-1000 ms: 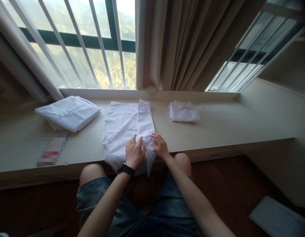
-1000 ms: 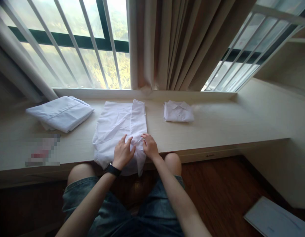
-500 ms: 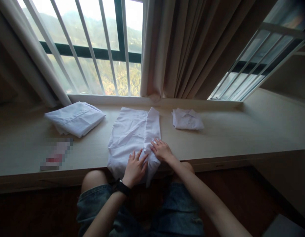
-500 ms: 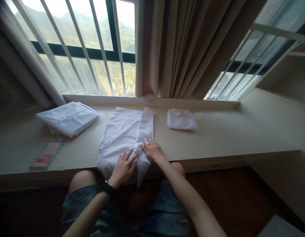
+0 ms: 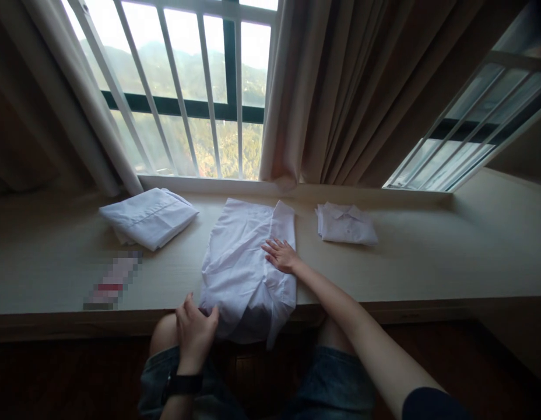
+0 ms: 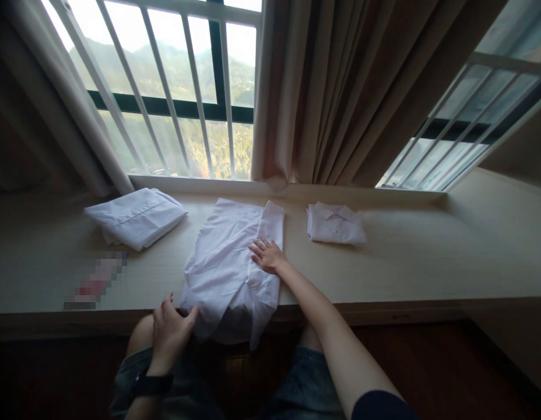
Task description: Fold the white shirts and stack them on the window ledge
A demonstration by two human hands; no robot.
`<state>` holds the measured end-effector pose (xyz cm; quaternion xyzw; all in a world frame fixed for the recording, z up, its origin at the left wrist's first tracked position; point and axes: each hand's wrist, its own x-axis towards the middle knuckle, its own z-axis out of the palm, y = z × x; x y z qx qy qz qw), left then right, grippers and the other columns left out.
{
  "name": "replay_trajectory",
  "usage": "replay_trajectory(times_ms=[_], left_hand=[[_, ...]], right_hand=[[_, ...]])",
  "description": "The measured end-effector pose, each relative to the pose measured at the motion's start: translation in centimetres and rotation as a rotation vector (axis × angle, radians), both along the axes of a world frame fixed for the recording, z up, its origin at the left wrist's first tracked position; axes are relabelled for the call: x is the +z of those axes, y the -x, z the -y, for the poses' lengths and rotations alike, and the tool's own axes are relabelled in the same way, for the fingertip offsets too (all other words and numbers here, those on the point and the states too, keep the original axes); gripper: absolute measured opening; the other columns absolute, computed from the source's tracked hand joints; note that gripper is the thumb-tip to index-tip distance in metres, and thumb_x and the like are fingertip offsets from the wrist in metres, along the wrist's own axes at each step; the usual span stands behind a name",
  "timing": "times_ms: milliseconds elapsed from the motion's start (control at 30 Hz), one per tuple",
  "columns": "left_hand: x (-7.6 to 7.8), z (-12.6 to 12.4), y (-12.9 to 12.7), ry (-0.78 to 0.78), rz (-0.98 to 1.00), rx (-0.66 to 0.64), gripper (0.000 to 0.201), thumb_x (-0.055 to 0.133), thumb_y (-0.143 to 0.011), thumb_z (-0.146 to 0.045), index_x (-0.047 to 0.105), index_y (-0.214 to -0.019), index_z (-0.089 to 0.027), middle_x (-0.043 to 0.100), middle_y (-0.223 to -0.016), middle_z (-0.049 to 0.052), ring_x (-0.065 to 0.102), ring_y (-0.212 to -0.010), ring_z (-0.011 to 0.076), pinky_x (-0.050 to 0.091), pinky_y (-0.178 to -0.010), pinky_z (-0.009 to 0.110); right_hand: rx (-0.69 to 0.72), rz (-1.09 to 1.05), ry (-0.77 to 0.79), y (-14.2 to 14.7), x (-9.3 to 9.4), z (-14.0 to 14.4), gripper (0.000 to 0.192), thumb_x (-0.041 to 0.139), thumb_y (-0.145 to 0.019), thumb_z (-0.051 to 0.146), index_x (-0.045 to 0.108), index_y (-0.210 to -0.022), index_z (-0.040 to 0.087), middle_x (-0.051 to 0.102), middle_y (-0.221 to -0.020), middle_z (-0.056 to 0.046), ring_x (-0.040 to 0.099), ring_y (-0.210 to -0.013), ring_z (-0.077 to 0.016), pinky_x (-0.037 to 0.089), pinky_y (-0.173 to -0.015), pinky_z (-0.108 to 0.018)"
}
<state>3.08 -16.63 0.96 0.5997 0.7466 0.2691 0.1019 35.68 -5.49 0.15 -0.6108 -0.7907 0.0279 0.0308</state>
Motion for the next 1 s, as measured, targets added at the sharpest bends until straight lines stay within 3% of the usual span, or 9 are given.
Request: replay_trajectory(times_ms=[133,233,367,433,567,633,767,900,1000], left_hand=[[1.5,-2.3,1.2,0.261,-0.064,-0.133,0.047,0.056,-0.082,-0.048,0.06,-0.114,-0.013,0.068,-0.107,0.018,0.064,-0.107,0.035,0.048,-0.093,0.042],[2.6,-4.1,2.6,0.418,0.005,-0.262,0.029,0.053,-0.082,-0.049,0.06,-0.086,-0.021,0.071,-0.087,0.01,0.068,-0.088,0.0306,0.048,-0.073,0.035],[3.8,-6.0,4.3,0.35,0.117,-0.391,0.027,0.05,-0.078,-0.05,0.051,-0.076,-0.023,0.065,-0.075,0.004,0.063,-0.076,0.0245,0.045,-0.064,0.03],[4.3,-6.6,4.7,0.297,0.177,-0.395,0.031,0.046,-0.077,-0.054,0.049,-0.078,-0.023,0.061,-0.071,0.001,0.06,-0.073,0.0226,0.045,-0.063,0.03],[5.4,-8.3,4.5,0.293,0.193,-0.387,0.035,0.044,-0.076,-0.056,0.048,-0.084,-0.023,0.059,-0.073,0.0,0.06,-0.073,0.0223,0.045,-0.065,0.031],[6.0,-9.8,4.2,0.272,0.153,-0.408,0.035,0.046,-0.077,-0.055,0.048,-0.086,-0.022,0.062,-0.077,0.001,0.061,-0.077,0.023,0.046,-0.067,0.031],[7.9,-14.5,3.0,0.228,0.0,-0.472,0.027,0.048,-0.081,-0.048,0.05,-0.087,-0.022,0.061,-0.079,0.001,0.061,-0.077,0.0216,0.045,-0.067,0.029],[11.0,-21.4,-0.1,0.234,-0.259,-0.585,0.019,0.05,-0.09,-0.034,0.054,-0.095,-0.016,0.06,-0.077,0.0,0.059,-0.073,0.0176,0.045,-0.071,0.027],[12.6,-26.3,-3.7,0.256,-0.31,-0.615,0.015,0.056,-0.087,-0.02,0.057,-0.098,-0.01,0.061,-0.081,0.002,0.06,-0.082,0.0183,0.046,-0.083,0.033]], right_hand=[[-0.051,-0.025,0.007,0.1,-0.4,0.6,0.054,0.03,-0.105,0.051,0.035,-0.156,0.034,0.026,-0.165,0.001,0.019,-0.153,-0.0263,0.017,-0.122,-0.052],[-0.082,-0.033,-0.001,1.0,-0.4,2.7,0.054,0.03,-0.105,0.052,0.036,-0.155,0.034,0.028,-0.164,0.0,0.021,-0.153,-0.0268,0.018,-0.122,-0.053],[-0.125,-0.057,-0.088,2.5,-0.1,6.7,0.054,0.033,-0.103,0.053,0.043,-0.152,0.032,0.037,-0.16,-0.004,0.033,-0.147,-0.0307,0.03,-0.116,-0.054],[-0.044,-0.072,-0.114,2.5,0.6,7.7,0.053,0.035,-0.102,0.054,0.048,-0.149,0.031,0.045,-0.155,-0.006,0.044,-0.138,-0.0308,0.036,-0.111,-0.051],[0.244,-0.083,-0.105,-0.3,2.3,5.6,0.048,0.04,-0.103,0.046,0.05,-0.148,0.031,0.046,-0.155,-0.004,0.044,-0.139,-0.026,0.029,-0.118,-0.045],[0.248,-0.063,-0.079,-2.3,2.4,3.6,0.05,0.043,-0.102,0.045,0.047,-0.15,0.032,0.039,-0.159,-0.002,0.033,-0.147,-0.0275,0.02,-0.122,-0.048],[0.051,-0.052,-0.028,-4.3,0.6,2.3,0.053,0.039,-0.103,0.049,0.041,-0.153,0.032,0.034,-0.162,-0.002,0.026,-0.15,-0.0281,0.016,-0.123,-0.05],[-0.238,-0.09,-0.076,-3.3,-1.6,5.6,0.054,0.032,-0.104,0.052,0.041,-0.153,0.032,0.033,-0.162,-0.002,0.025,-0.151,-0.0296,0.015,-0.122,-0.053],[-0.464,-0.098,-0.109,-2.0,-2.6,8.5,0.056,0.03,-0.104,0.051,0.04,-0.155,0.031,0.032,-0.163,-0.003,0.023,-0.151,-0.0313,0.014,-0.122,-0.056]])
